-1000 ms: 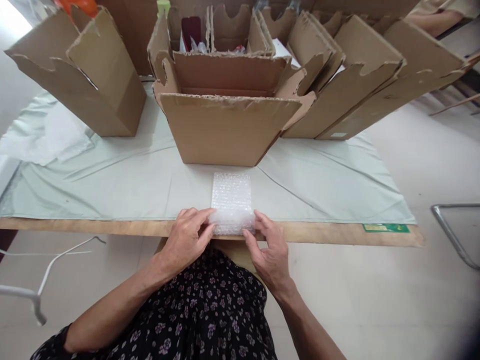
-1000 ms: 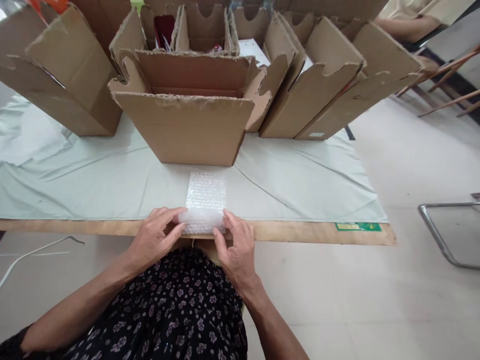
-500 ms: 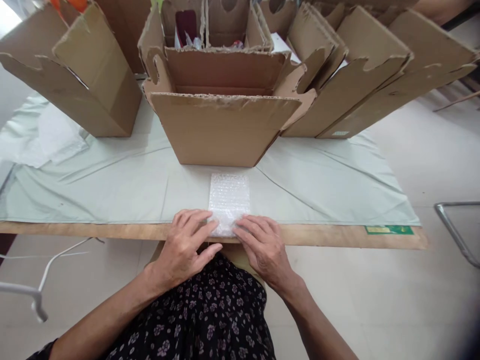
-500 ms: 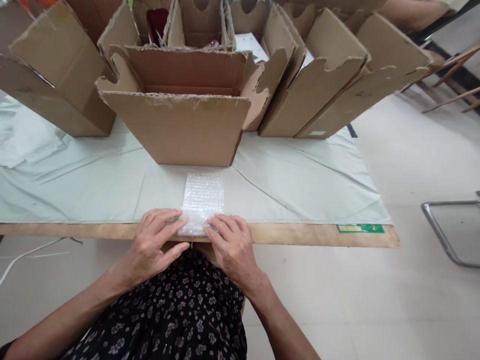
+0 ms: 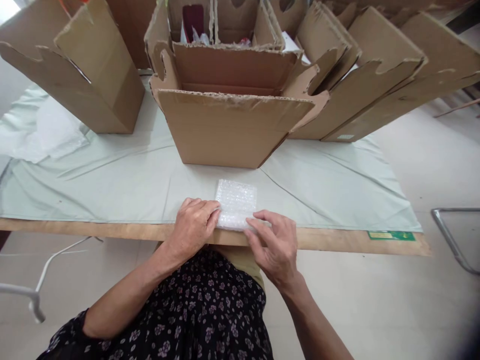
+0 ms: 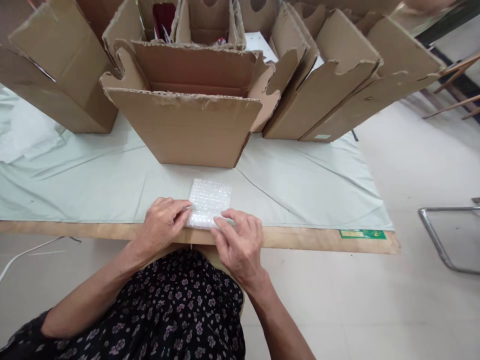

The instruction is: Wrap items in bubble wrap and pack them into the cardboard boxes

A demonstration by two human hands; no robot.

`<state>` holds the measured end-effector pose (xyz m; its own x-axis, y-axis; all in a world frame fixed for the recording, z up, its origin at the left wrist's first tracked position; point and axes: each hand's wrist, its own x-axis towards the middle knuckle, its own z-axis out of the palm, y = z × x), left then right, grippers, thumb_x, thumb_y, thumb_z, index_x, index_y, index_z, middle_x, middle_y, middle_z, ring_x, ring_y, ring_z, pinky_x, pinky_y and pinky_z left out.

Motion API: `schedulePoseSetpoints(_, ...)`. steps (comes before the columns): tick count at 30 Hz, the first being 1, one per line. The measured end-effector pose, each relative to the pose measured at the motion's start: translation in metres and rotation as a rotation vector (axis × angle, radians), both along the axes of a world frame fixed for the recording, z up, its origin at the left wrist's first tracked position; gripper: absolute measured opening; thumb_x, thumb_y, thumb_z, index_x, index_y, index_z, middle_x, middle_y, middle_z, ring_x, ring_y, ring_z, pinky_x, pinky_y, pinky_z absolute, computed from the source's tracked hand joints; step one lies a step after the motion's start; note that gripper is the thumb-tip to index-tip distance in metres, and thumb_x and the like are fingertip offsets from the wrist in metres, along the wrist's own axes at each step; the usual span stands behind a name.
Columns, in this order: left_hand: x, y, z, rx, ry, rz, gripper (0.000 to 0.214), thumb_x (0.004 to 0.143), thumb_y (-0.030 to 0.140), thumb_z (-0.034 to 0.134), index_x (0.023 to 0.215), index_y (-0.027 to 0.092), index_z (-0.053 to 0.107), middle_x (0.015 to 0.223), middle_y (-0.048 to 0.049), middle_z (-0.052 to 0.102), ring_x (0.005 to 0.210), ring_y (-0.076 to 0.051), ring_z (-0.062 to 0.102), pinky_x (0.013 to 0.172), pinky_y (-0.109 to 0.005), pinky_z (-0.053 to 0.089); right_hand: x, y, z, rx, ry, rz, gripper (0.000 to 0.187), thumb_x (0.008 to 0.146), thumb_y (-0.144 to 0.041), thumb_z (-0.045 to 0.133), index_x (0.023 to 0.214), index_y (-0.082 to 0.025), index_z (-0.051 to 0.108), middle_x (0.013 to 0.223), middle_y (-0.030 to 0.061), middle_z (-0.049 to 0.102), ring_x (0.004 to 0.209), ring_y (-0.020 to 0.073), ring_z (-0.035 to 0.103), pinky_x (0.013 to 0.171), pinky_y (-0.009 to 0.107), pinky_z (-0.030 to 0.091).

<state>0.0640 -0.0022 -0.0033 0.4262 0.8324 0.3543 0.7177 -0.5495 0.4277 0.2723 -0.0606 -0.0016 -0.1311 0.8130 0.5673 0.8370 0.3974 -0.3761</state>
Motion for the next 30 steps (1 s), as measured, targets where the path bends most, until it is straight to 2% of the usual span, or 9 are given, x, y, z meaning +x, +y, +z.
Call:
schedulePoseSetpoints(4,-0.002,-0.003,0.003,0.036,-0.043,0.008,0.016,0.104,0.022,0.056,0.103,0.017,0.071,0.092,-0.0065,0.077,0.082,-0.021,0.068,0.079,-0.038,0.051,0.001,-0.004,0.004,-0.088,-0.136,0.077,0.013,0.100,-0.020,0.064,0.109,-0.024,0.072,0.106,0.0050,0.078,0.100,0.0229,0.068,0.090,0.040,0.045)
schedulePoseSetpoints(8,-0.009,-0.014,0.011,0.104,-0.144,-0.105,0.021,0.101,0.021,0.062,0.119,0.014,0.067,0.114,-0.0138,0.073,0.109,-0.026,0.065,0.094,-0.043,0.053,0.004,0.005,0.001,-0.122,-0.024,0.137,0.013,0.102,-0.018,0.061,0.110,-0.021,0.070,0.101,0.0048,0.078,0.092,0.0205,0.069,0.085,0.038,0.046)
schedulePoseSetpoints(11,-0.008,-0.013,0.012,0.080,-0.133,-0.176,0.022,0.100,0.010,0.058,0.119,0.015,0.066,0.109,-0.0104,0.074,0.105,-0.024,0.065,0.095,-0.041,0.052,0.007,0.011,-0.001,-0.157,0.044,0.153,0.016,0.103,-0.020,0.061,0.117,-0.021,0.068,0.102,0.0049,0.079,0.092,0.0204,0.070,0.086,0.038,0.048)
schedulePoseSetpoints(16,0.003,0.013,0.005,0.076,-0.059,-0.075,0.016,0.102,0.016,0.057,0.112,0.015,0.069,0.100,-0.0086,0.075,0.092,-0.025,0.066,0.085,-0.041,0.052,0.007,0.015,0.001,-0.068,-0.111,0.023,0.023,0.101,-0.023,0.062,0.123,-0.020,0.067,0.123,0.0129,0.073,0.110,0.0280,0.066,0.092,0.043,0.047)
schedulePoseSetpoints(20,0.005,0.018,0.003,0.042,-0.097,0.041,0.020,0.102,0.025,0.059,0.115,0.015,0.070,0.102,-0.0112,0.073,0.096,-0.028,0.067,0.087,-0.045,0.053,0.009,0.023,-0.003,-0.101,-0.230,0.037,0.022,0.100,-0.021,0.063,0.121,-0.021,0.069,0.122,0.0109,0.074,0.111,0.0301,0.065,0.093,0.045,0.045)
schedulePoseSetpoints(23,0.001,0.004,0.006,-0.160,-0.338,0.124,0.028,0.101,0.029,0.061,0.125,0.018,0.066,0.112,-0.0113,0.072,0.102,-0.025,0.068,0.091,-0.043,0.056,0.012,0.033,-0.005,-0.115,-0.102,0.030,0.021,0.102,-0.018,0.059,0.120,-0.021,0.069,0.111,0.0073,0.078,0.101,0.0259,0.067,0.088,0.042,0.047)
schedulePoseSetpoints(26,0.001,-0.010,0.010,-0.511,-0.633,0.214,0.052,0.095,0.034,0.068,0.143,0.019,0.055,0.129,-0.0141,0.070,0.106,-0.024,0.070,0.092,-0.041,0.059,0.010,0.037,-0.002,-0.136,0.122,0.030,0.020,0.103,-0.020,0.059,0.121,-0.023,0.067,0.105,0.0045,0.078,0.095,0.0218,0.069,0.086,0.039,0.050)
schedulePoseSetpoints(28,0.004,-0.014,0.013,-0.733,-0.832,0.212,0.072,0.091,0.036,0.072,0.154,0.018,0.043,0.134,-0.0163,0.068,0.111,-0.025,0.071,0.095,-0.042,0.059,0.006,0.034,0.002,-0.184,0.222,0.089,0.020,0.103,-0.021,0.060,0.121,-0.025,0.067,0.103,0.0029,0.078,0.094,0.0203,0.070,0.085,0.037,0.052)
schedulePoseSetpoints(30,0.009,-0.012,0.016,-0.873,-0.990,0.176,0.082,0.089,0.037,0.074,0.159,0.017,0.035,0.125,-0.0146,0.071,0.109,-0.025,0.072,0.097,-0.040,0.059,0.003,0.029,0.005,-0.250,0.266,0.170,0.018,0.101,-0.022,0.061,0.117,-0.027,0.069,0.105,0.0024,0.078,0.097,0.0205,0.071,0.086,0.037,0.055)
